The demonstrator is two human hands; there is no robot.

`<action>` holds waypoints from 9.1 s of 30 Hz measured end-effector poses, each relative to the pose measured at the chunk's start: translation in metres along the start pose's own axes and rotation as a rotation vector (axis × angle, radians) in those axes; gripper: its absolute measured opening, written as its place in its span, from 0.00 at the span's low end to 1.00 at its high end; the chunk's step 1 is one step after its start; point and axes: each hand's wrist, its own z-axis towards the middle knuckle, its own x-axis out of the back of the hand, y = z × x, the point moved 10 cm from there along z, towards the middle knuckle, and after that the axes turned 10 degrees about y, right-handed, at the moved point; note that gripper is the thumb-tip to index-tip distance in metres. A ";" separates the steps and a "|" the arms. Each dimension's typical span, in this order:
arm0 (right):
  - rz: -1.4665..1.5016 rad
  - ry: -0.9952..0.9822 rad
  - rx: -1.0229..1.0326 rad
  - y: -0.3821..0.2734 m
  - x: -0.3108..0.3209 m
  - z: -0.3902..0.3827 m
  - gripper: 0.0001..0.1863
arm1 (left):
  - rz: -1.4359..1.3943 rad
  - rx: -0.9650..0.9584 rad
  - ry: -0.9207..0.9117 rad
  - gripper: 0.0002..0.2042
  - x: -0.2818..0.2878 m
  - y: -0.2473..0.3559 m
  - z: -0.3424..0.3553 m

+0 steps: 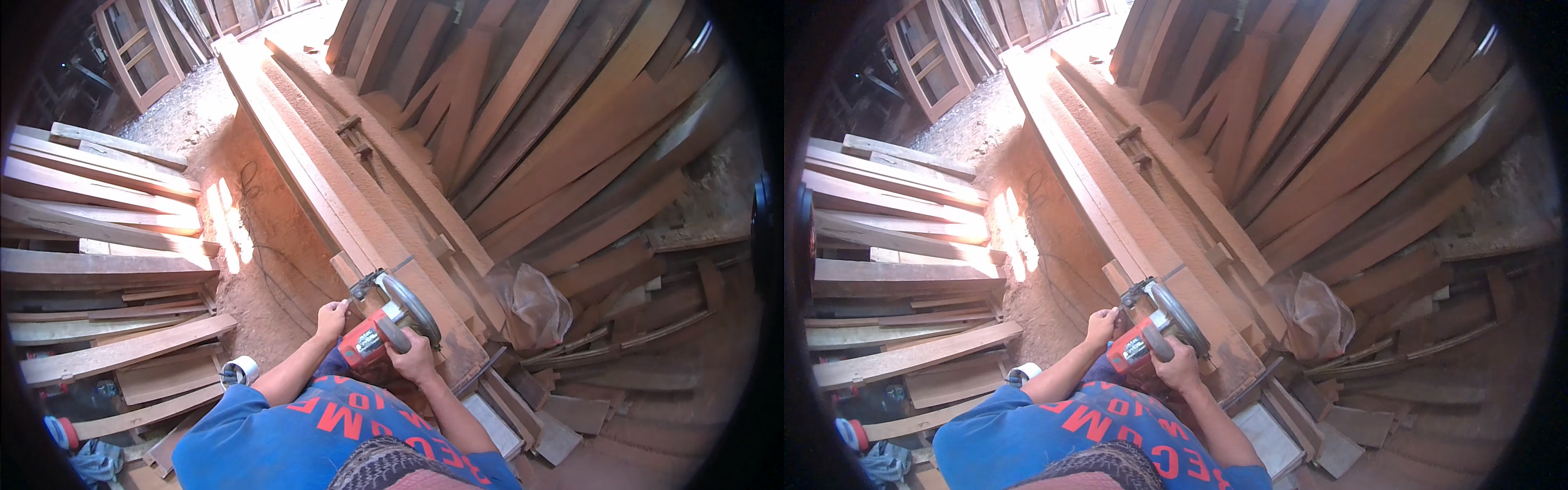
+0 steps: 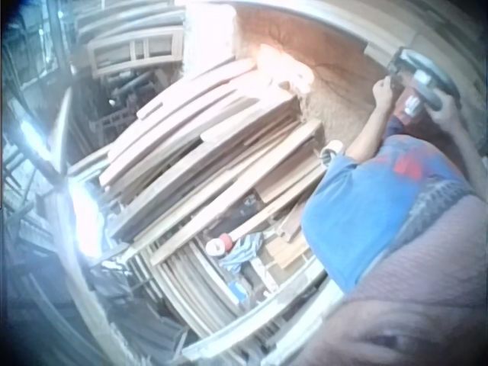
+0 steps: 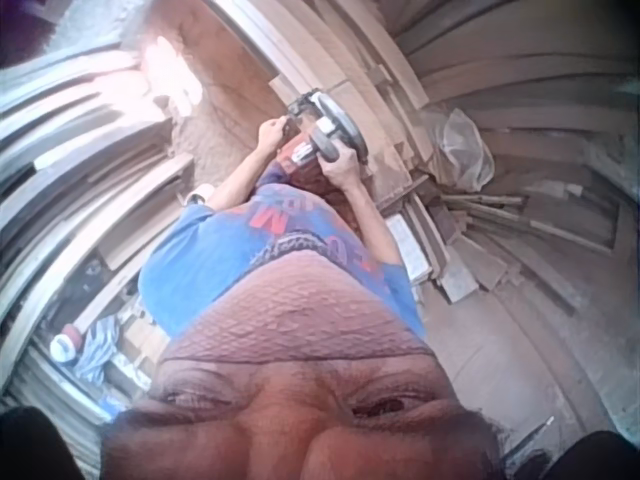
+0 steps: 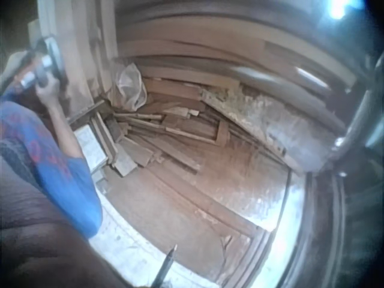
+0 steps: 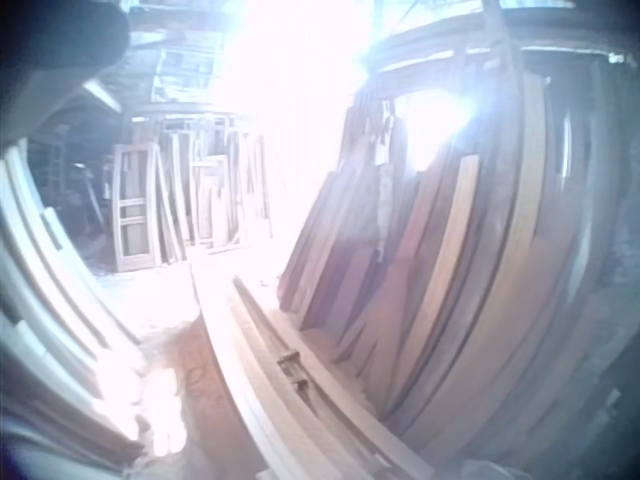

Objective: The person uses a circular saw to cut a long wooden plank into smaller pieces. After cutting, they pick up a hand planer and smooth the surface of the wood pieces.

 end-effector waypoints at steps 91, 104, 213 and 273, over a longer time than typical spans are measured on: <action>0.030 0.056 -0.013 -0.043 -0.101 0.097 0.13 | -0.015 0.115 -0.153 0.14 0.070 0.077 0.122; 0.017 0.018 -0.028 -0.041 -0.123 0.118 0.11 | 0.004 0.094 -0.053 0.15 0.075 0.086 0.140; 0.107 -0.003 -0.098 -0.079 -0.230 0.188 0.13 | 0.080 -0.136 0.015 0.17 0.130 0.134 0.273; 0.113 -0.007 -0.073 -0.124 -0.330 0.346 0.11 | 0.053 -0.103 0.012 0.15 0.169 0.217 0.430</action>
